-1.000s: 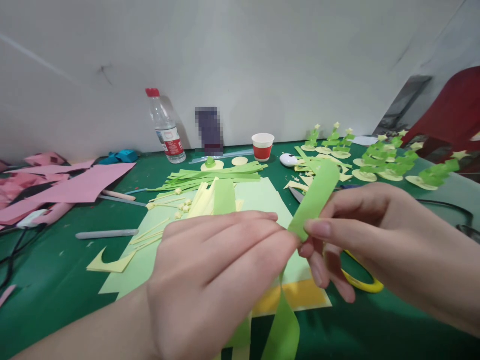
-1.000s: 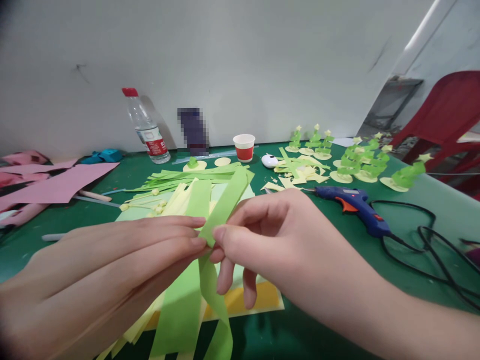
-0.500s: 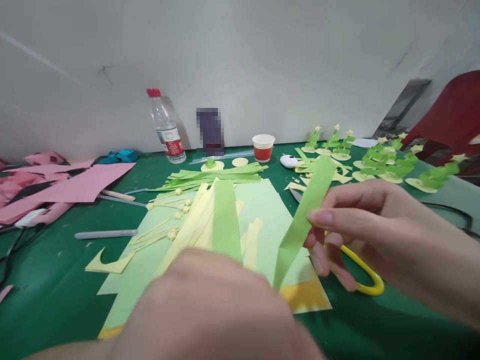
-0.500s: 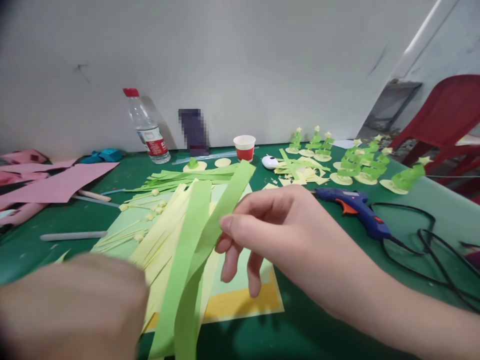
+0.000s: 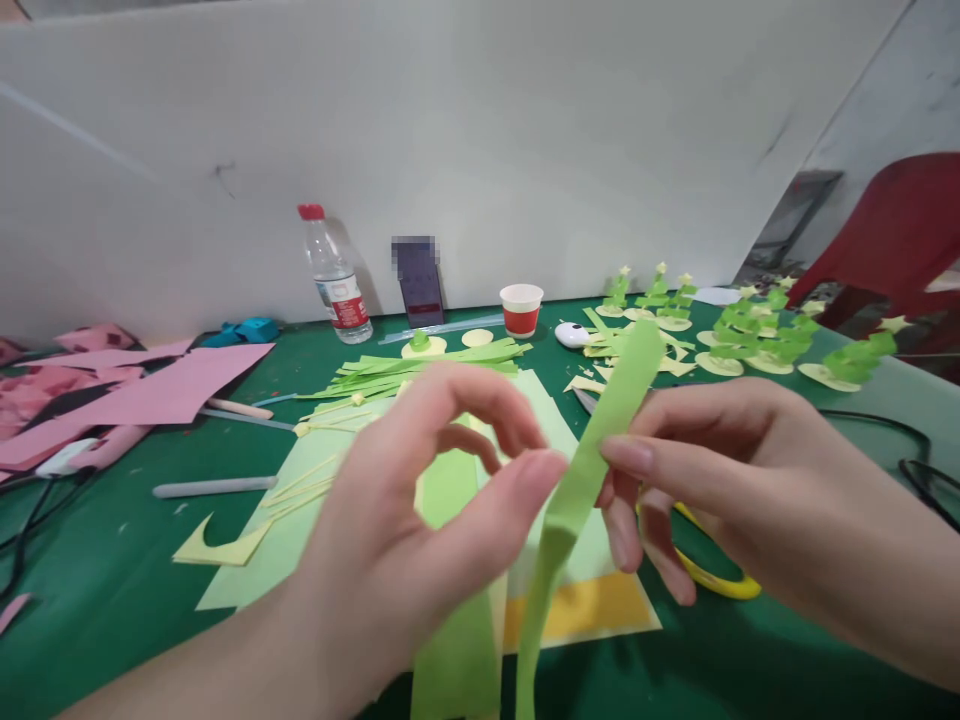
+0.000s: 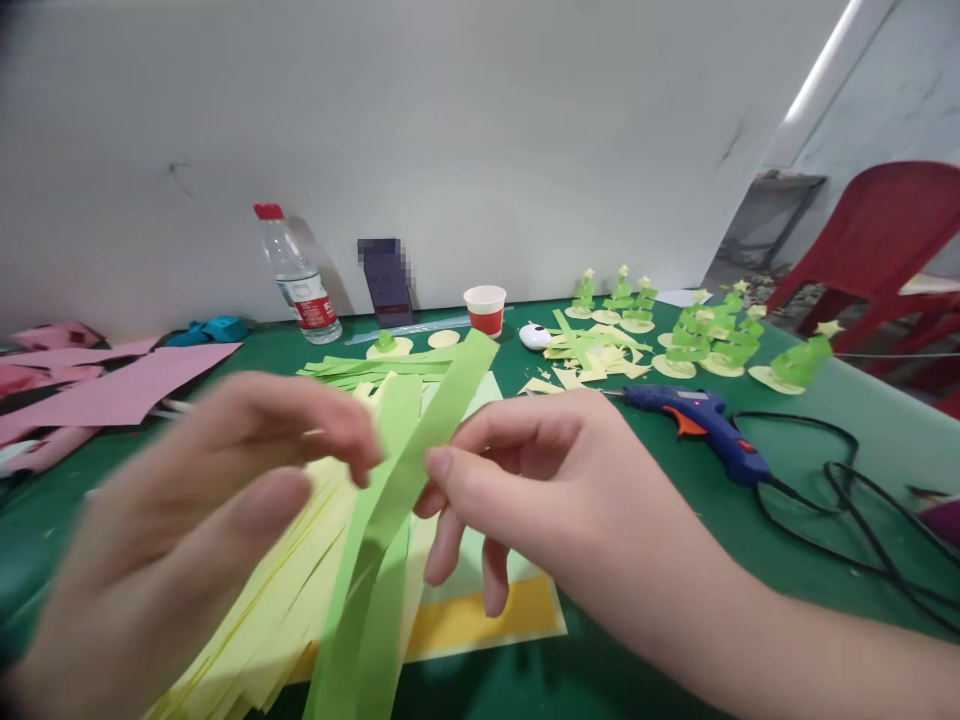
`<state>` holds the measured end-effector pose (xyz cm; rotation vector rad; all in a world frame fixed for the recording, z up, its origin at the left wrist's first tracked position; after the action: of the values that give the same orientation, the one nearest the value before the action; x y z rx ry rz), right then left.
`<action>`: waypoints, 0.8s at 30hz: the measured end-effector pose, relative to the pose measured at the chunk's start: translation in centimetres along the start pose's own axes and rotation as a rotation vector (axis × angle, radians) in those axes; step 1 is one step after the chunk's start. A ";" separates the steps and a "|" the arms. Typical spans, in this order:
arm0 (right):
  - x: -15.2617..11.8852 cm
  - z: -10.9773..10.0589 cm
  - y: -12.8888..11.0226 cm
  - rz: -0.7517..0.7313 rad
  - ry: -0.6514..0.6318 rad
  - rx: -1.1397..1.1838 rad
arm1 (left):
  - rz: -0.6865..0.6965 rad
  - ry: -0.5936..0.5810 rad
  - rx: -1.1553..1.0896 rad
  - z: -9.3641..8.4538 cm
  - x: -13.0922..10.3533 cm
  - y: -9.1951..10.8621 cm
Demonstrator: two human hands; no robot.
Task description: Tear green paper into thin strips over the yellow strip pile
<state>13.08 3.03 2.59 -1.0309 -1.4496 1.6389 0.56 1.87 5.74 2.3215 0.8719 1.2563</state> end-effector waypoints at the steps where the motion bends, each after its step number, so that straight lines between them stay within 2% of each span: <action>1: -0.1 -0.1 -0.1 -0.017 0.011 -0.026 | -0.080 -0.013 -0.088 0.2 0.3 -0.1; 3: -0.3 -0.2 -0.4 -0.061 0.025 -0.086 | -0.224 -0.078 -0.214 0.9 0.6 -0.4; 5: -0.4 -0.3 -0.7 -0.124 0.050 -0.156 | -0.305 -0.145 -0.261 1.5 0.6 -0.6; 8: -0.2 -0.8 -1.1 -0.201 0.124 -0.250 | -0.376 -0.155 -0.335 1.7 0.3 -1.0; 11: 0.3 -1.4 -1.2 -0.198 0.132 -0.303 | -0.399 -0.192 -0.350 1.6 0.3 -1.1; 14: 0.9 -2.1 -1.3 -0.159 0.083 -0.393 | -0.449 -0.305 -0.320 1.8 0.3 -1.3; 18: 1.2 -1.9 -0.9 -0.060 -0.118 -0.662 | -0.546 -0.440 -0.289 2.2 -0.1 -1.8; 20: 0.9 -1.5 -0.7 -0.048 -0.177 -0.753 | -0.581 -0.495 -0.300 2.5 -0.5 -1.9; 24: 0.5 -0.9 -0.4 -0.034 -0.194 -0.814 | -0.601 -0.513 -0.426 3.1 -0.8 -1.9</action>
<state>13.65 3.89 2.85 -1.2691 -2.3415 1.1354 2.24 2.68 2.51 1.7226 0.9060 0.4957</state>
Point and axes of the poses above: each hand's wrist, its own x-axis towards the middle knuckle, its own z-axis out of the palm, y = z × x, the point moved 6 cm from there along x, towards the middle knuckle, and after that the axes turned 5 degrees about -x, right-handed, at the moved point
